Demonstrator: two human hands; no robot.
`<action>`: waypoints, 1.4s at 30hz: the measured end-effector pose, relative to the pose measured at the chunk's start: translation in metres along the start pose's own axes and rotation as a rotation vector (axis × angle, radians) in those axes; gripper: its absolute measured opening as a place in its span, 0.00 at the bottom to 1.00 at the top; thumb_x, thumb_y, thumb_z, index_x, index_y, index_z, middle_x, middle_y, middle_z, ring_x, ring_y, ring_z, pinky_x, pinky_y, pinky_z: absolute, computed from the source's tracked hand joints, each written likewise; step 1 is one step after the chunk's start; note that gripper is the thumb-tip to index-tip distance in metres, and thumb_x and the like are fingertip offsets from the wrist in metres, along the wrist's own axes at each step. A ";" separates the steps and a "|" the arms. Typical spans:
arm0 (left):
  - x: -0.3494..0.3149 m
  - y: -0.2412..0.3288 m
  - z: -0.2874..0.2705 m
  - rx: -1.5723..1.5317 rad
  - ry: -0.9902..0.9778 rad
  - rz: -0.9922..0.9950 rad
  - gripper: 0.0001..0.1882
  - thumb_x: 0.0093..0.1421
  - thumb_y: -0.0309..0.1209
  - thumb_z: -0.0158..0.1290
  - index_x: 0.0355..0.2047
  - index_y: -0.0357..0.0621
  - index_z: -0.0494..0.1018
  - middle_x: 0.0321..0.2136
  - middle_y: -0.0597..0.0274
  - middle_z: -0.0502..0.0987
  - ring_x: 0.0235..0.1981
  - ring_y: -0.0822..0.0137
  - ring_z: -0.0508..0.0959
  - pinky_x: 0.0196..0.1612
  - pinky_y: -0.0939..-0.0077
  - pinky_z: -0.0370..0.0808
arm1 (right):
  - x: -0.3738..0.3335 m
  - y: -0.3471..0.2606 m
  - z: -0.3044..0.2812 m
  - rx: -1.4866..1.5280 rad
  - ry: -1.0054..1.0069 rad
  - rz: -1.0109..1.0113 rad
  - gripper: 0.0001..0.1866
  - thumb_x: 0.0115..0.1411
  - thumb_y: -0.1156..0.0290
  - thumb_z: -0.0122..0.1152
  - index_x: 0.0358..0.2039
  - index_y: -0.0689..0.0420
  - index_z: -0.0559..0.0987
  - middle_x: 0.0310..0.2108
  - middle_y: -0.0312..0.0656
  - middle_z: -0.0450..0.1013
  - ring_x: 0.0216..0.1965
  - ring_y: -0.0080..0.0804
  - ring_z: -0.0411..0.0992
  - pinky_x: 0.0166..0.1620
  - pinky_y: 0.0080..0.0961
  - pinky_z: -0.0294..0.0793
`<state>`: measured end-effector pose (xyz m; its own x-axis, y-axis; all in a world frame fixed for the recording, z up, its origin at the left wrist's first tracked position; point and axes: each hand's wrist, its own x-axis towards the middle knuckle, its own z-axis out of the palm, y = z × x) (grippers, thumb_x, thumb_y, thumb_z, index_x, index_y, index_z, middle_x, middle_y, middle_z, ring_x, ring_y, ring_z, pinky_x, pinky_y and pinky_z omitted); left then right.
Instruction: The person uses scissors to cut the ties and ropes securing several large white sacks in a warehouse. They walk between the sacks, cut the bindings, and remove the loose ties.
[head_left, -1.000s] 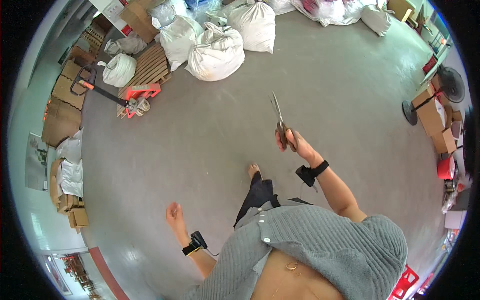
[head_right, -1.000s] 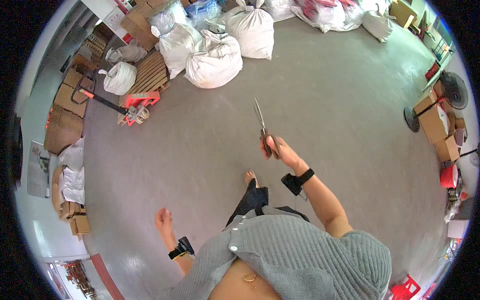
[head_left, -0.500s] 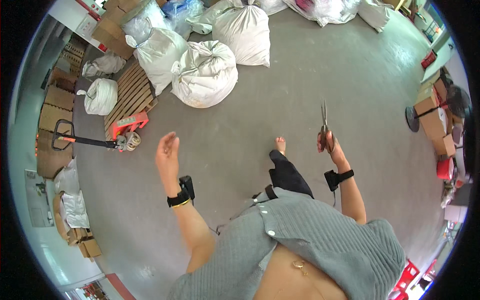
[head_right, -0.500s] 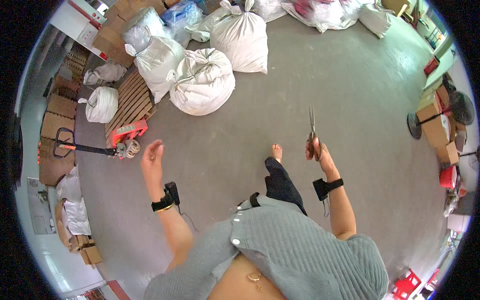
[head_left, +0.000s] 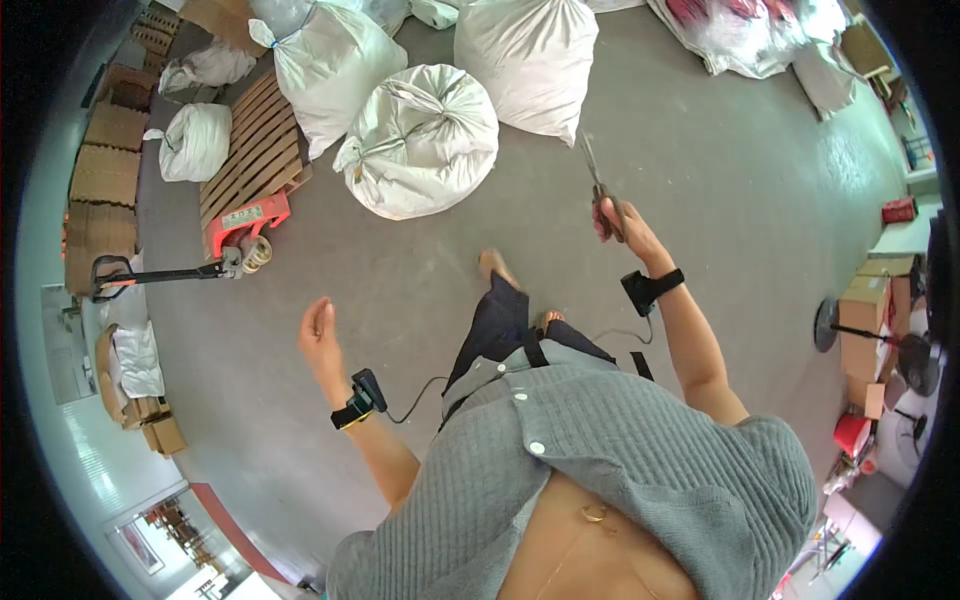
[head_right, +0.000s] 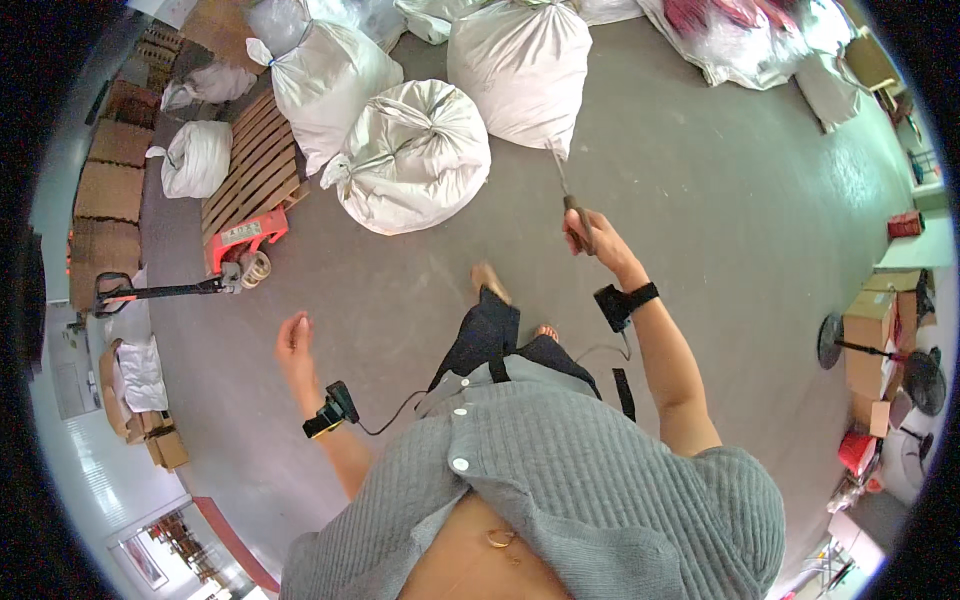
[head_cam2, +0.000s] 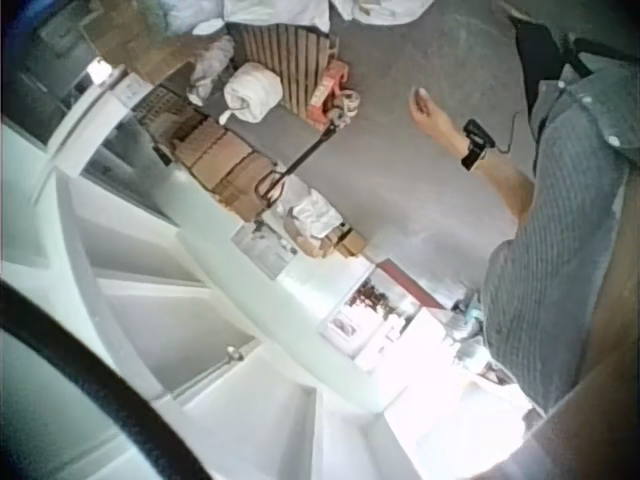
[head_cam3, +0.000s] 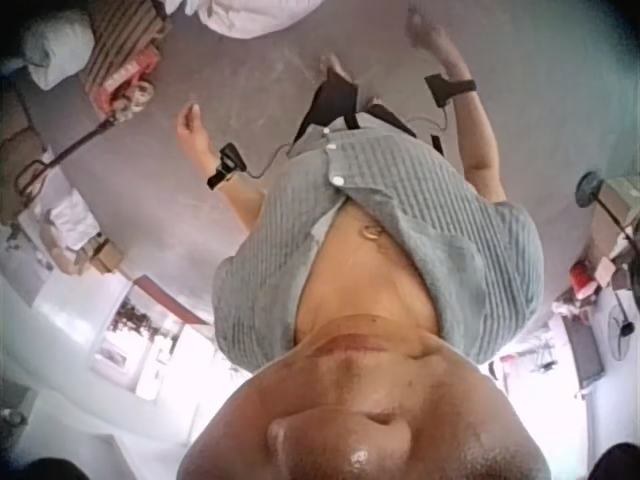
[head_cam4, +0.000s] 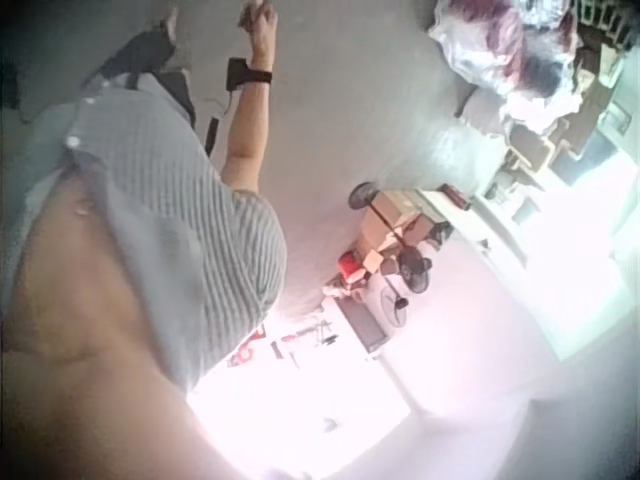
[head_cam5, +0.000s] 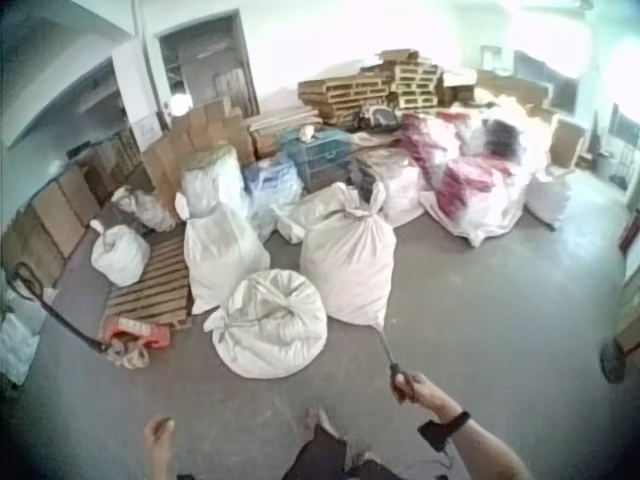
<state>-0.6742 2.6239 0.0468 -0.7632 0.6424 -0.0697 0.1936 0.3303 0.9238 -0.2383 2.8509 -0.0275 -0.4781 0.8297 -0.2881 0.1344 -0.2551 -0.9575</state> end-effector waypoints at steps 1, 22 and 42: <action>0.013 -0.003 0.006 0.033 0.013 -0.024 0.14 0.58 0.32 0.52 0.42 0.36 0.73 0.39 0.60 0.76 0.42 0.70 0.74 0.47 0.78 0.68 | 0.024 -0.002 0.000 0.013 -0.026 -0.010 0.30 0.55 0.37 0.47 0.27 0.56 0.70 0.19 0.32 0.65 0.21 0.18 0.64 0.23 0.16 0.57; 0.496 0.087 0.325 0.264 -0.374 0.149 0.16 0.58 0.35 0.53 0.42 0.37 0.73 0.39 0.59 0.77 0.42 0.71 0.74 0.47 0.78 0.67 | 0.410 -0.004 -0.025 -0.358 -0.223 0.411 0.33 0.51 0.38 0.55 0.26 0.63 0.72 0.16 0.40 0.64 0.21 0.28 0.65 0.26 0.28 0.64; 0.329 -0.118 0.519 0.309 -0.819 -0.605 0.11 0.50 0.32 0.56 0.35 0.44 0.73 0.32 0.53 0.74 0.34 0.56 0.75 0.35 0.65 0.70 | 0.595 0.089 0.000 -0.143 -0.789 0.848 0.26 0.56 0.44 0.54 0.22 0.58 0.68 0.17 0.32 0.61 0.18 0.20 0.62 0.23 0.22 0.62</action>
<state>-0.6279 3.1553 -0.2809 -0.1591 0.5442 -0.8238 0.1569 0.8377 0.5231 -0.5108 3.3216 -0.2837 -0.5883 -0.1323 -0.7978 0.7423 -0.4797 -0.4678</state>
